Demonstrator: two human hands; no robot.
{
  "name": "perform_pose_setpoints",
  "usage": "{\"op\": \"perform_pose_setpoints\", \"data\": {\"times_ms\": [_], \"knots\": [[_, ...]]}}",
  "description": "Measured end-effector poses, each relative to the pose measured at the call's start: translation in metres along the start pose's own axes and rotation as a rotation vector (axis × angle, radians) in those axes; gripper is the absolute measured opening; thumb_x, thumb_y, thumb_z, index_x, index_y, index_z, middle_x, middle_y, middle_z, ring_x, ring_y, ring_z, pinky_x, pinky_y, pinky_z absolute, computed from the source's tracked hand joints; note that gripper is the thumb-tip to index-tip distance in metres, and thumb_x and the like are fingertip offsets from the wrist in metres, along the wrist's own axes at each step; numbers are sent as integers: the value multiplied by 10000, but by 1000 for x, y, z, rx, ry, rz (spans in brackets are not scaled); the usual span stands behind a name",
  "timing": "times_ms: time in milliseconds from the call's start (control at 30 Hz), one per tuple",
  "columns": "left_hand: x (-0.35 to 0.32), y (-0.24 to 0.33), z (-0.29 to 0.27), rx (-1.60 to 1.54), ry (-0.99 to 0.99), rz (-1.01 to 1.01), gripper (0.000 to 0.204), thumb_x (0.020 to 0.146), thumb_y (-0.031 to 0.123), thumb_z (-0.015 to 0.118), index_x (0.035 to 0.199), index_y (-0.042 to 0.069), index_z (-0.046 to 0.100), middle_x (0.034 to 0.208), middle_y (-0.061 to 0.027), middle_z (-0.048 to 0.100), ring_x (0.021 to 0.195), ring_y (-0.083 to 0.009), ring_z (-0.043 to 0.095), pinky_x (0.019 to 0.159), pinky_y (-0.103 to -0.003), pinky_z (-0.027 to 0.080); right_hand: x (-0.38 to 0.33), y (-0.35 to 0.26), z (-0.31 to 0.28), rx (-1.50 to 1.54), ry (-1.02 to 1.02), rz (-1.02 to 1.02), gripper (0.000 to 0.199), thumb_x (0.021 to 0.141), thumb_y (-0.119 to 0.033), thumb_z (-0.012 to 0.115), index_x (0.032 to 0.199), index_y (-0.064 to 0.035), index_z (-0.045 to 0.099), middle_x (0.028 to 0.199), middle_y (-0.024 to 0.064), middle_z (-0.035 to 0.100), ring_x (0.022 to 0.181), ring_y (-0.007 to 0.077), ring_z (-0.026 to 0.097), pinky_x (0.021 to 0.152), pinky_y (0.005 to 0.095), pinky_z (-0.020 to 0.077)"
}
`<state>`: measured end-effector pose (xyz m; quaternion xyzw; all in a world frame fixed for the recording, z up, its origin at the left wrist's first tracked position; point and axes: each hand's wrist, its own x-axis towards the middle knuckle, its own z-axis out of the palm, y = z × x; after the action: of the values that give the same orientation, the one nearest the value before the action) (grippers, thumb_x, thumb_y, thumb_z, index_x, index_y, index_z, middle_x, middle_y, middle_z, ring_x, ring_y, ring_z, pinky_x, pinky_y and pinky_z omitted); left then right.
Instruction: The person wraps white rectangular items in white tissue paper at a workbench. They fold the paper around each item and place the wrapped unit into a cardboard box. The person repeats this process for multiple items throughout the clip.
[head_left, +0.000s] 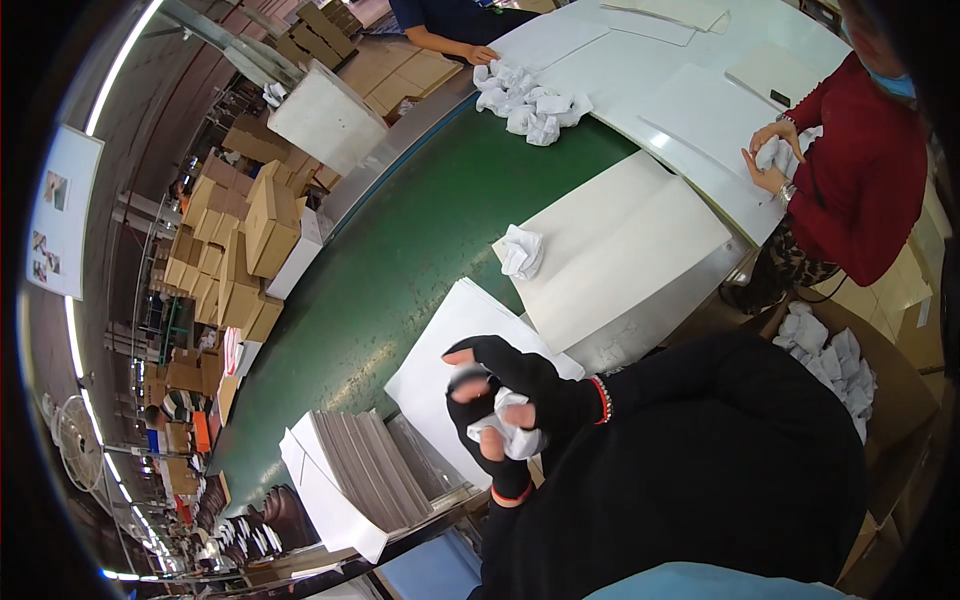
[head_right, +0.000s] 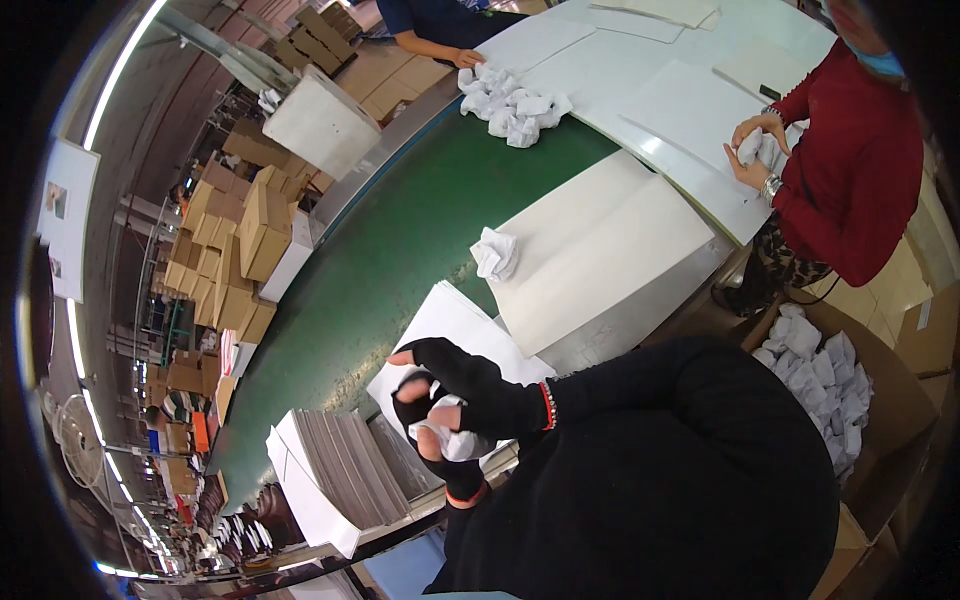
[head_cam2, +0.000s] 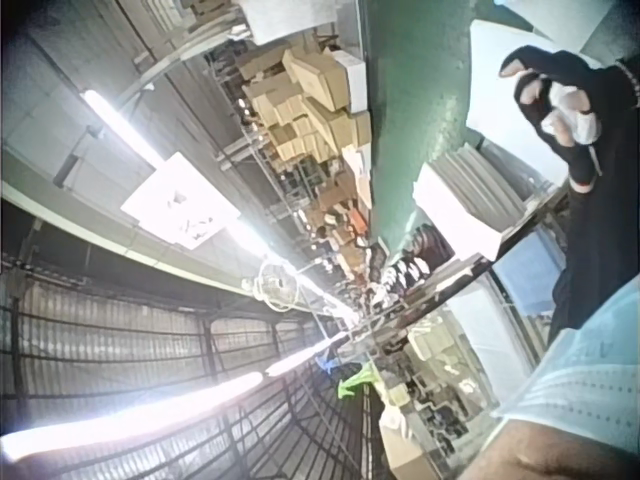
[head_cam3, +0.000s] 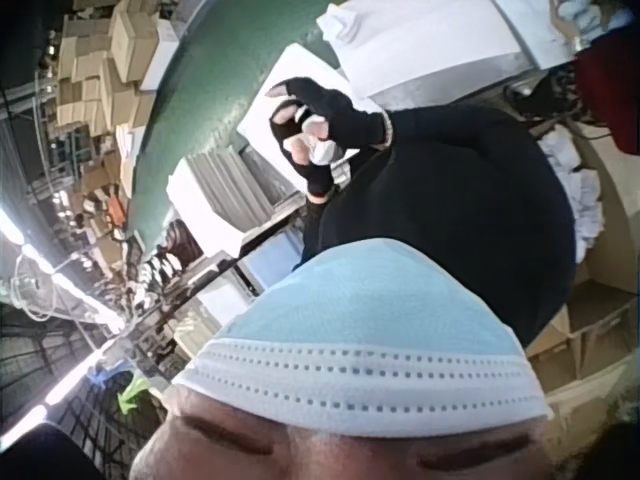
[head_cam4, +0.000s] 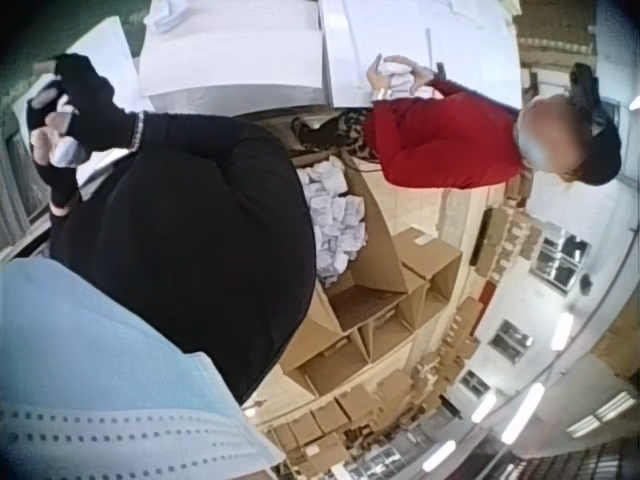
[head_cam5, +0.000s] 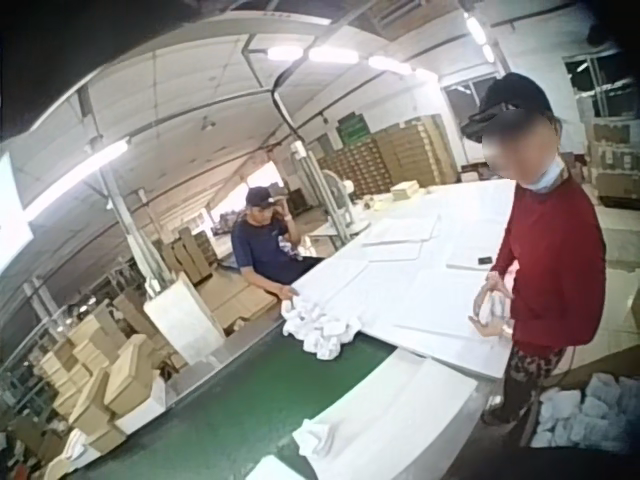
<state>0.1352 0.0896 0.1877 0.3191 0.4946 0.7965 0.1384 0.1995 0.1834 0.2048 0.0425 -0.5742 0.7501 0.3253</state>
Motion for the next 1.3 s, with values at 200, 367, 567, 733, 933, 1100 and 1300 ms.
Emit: {"op": "perform_pose_setpoints", "data": {"times_ms": [200, 367, 567, 733, 933, 1100, 1300], "knots": [[-14, -21, -45, 142, -174, -254, 741, 826, 667, 523, 1024, -46, 563, 1002, -103, 604, 909, -189, 568, 814, -303, 429, 32, -26, -21, -1075, -23, -419, 946, 787, -554, 646, 1484, -31, 279, 1531, 260, 204, 1436, 483, 72, 1135, 593, 4], [0, -18, -39, -73, -197, -214, 652, 884, 632, 479, 986, -11, 512, 927, -162, 626, 821, -238, 596, 747, -358, 472, 44, -65, -60, -1057, 266, -590, 901, 782, -503, 701, 1446, -12, 340, 1507, 251, 258, 1414, 505, 132, 1118, 552, 194], [-5, -20, -50, -50, -125, -242, 674, 896, 649, 440, 930, -17, 542, 867, -159, 647, 764, -214, 603, 721, -336, 469, 36, -72, -62, -1033, 364, -618, 623, 747, -290, 771, 1280, -68, 536, 1317, 166, 490, 1299, 391, 409, 973, 422, 430], [-9, -20, -57, -5, -112, -250, 687, 895, 656, 432, 927, -19, 552, 843, -149, 647, 760, -210, 604, 716, -328, 464, 31, -70, -63, -1004, 394, -620, 437, 681, -161, 798, 1077, -89, 627, 1136, 130, 565, 1090, 321, 529, 840, 380, 469], [-11, -19, -68, -1, -143, -259, 615, 914, 615, 445, 1014, 14, 532, 872, -160, 634, 765, -235, 606, 700, -354, 477, 17, -86, -64, -1136, 425, -760, 304, 633, -59, 773, 901, -131, 650, 1032, 98, 565, 985, 278, 543, 799, 384, 460], [-13, -20, -70, -9, -108, -269, 601, 925, 604, 445, 1043, 23, 541, 870, -146, 640, 760, -227, 610, 694, -346, 476, 20, -89, -63, -1150, 473, -640, 276, 604, -30, 773, 819, -159, 658, 1026, 68, 567, 999, 292, 535, 831, 402, 442], [-13, -19, -77, -6, -105, -275, 590, 915, 606, 465, 1028, 32, 538, 859, -142, 635, 762, -219, 610, 691, -339, 477, 10, -98, -73, -1231, 518, -703, 262, 605, -25, 760, 817, -135, 653, 1008, 82, 562, 1002, 300, 531, 830, 411, 449]]}}
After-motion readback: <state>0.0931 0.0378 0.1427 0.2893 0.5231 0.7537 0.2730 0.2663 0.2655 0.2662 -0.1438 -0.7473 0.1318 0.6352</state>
